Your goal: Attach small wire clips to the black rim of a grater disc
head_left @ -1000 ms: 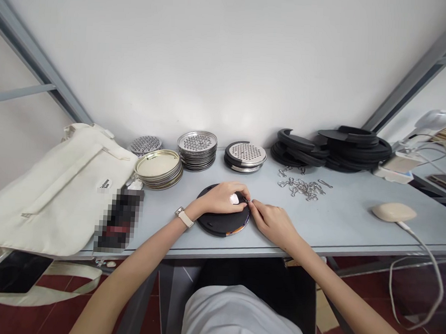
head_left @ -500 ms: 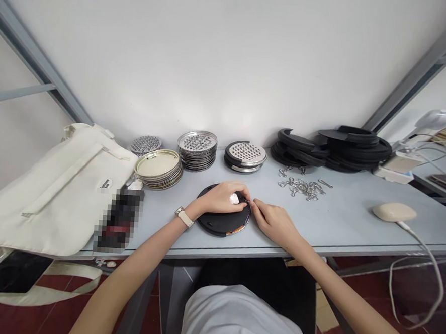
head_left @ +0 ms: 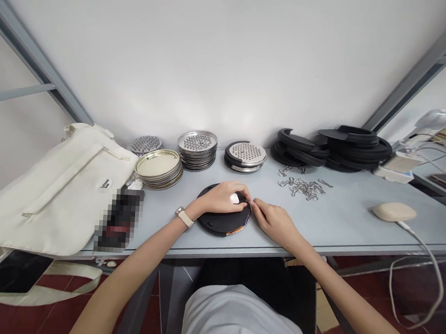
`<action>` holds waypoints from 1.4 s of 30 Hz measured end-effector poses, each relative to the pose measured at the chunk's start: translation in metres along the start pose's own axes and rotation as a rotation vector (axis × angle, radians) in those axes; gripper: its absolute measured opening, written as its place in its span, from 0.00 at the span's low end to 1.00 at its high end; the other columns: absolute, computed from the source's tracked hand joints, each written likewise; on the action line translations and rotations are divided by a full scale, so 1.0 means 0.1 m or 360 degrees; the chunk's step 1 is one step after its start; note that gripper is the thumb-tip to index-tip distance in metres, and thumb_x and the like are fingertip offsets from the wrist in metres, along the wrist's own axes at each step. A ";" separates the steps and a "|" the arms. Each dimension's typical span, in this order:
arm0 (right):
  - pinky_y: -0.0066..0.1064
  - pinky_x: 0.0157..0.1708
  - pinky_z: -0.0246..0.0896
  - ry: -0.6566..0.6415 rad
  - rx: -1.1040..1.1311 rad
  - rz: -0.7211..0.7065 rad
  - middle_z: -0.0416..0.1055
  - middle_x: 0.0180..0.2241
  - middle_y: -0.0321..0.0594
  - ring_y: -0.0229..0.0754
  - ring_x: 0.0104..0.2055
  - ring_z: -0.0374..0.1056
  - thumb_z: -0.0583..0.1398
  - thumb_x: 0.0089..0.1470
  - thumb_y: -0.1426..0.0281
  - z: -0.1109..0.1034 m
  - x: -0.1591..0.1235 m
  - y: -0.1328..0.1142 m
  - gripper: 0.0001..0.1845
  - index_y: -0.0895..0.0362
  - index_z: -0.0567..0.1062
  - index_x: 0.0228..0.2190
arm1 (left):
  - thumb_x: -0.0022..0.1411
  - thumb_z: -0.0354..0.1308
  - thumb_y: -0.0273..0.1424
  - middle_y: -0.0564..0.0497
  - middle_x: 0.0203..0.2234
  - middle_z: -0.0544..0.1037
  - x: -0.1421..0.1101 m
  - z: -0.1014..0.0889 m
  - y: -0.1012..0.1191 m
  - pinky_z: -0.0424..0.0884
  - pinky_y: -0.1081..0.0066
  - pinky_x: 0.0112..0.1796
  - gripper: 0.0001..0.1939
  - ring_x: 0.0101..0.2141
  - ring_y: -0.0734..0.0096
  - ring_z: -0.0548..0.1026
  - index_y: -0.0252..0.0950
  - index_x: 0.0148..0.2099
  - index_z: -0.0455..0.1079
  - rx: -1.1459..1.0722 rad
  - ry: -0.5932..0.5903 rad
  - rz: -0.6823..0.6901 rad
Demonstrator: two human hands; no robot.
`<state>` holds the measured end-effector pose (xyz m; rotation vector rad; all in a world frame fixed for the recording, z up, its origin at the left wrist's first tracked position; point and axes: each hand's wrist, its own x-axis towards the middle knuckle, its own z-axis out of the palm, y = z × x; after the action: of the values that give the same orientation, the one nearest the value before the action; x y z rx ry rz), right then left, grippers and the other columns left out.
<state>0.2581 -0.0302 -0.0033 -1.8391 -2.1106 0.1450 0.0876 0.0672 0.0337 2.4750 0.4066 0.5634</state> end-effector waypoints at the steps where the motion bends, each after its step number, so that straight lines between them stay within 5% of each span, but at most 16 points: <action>1: 0.28 0.25 0.47 -0.0001 0.0013 -0.0003 0.73 0.24 0.38 0.41 0.24 0.69 0.42 0.65 0.64 0.00 0.00 0.00 0.18 0.54 0.66 0.30 | 0.55 0.55 0.25 0.53 0.35 0.75 0.00 0.00 0.00 0.66 0.70 0.44 0.07 0.38 0.71 0.72 0.35 0.38 0.69 -0.0008 0.0006 0.0012; 17: 0.27 0.23 0.47 0.0108 0.0339 -0.0003 0.64 0.18 0.33 0.39 0.19 0.61 0.43 0.64 0.65 0.03 -0.01 0.05 0.15 0.53 0.61 0.27 | 0.55 0.56 0.23 0.52 0.35 0.75 0.00 0.02 -0.02 0.67 0.72 0.43 0.10 0.38 0.72 0.72 0.35 0.40 0.69 -0.0102 0.0011 0.0055; 29: 0.29 0.25 0.46 -0.0014 -0.0025 -0.0026 0.76 0.26 0.40 0.43 0.25 0.70 0.43 0.65 0.65 0.02 0.04 0.01 0.18 0.54 0.71 0.38 | 0.54 0.56 0.25 0.51 0.36 0.74 0.00 0.03 -0.04 0.66 0.71 0.44 0.10 0.39 0.72 0.72 0.35 0.41 0.67 -0.0047 0.0047 0.0072; 42: 0.28 0.24 0.47 0.0027 0.0155 -0.0035 0.71 0.22 0.38 0.41 0.23 0.67 0.43 0.64 0.64 0.01 0.00 0.01 0.18 0.54 0.67 0.29 | 0.54 0.55 0.24 0.52 0.36 0.75 0.00 0.02 -0.04 0.66 0.71 0.44 0.10 0.39 0.72 0.72 0.35 0.41 0.68 -0.0082 0.0016 0.0075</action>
<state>0.2591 -0.0293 -0.0047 -1.7549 -2.0734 0.2218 0.0882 0.0693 0.0302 2.4387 0.3345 0.5985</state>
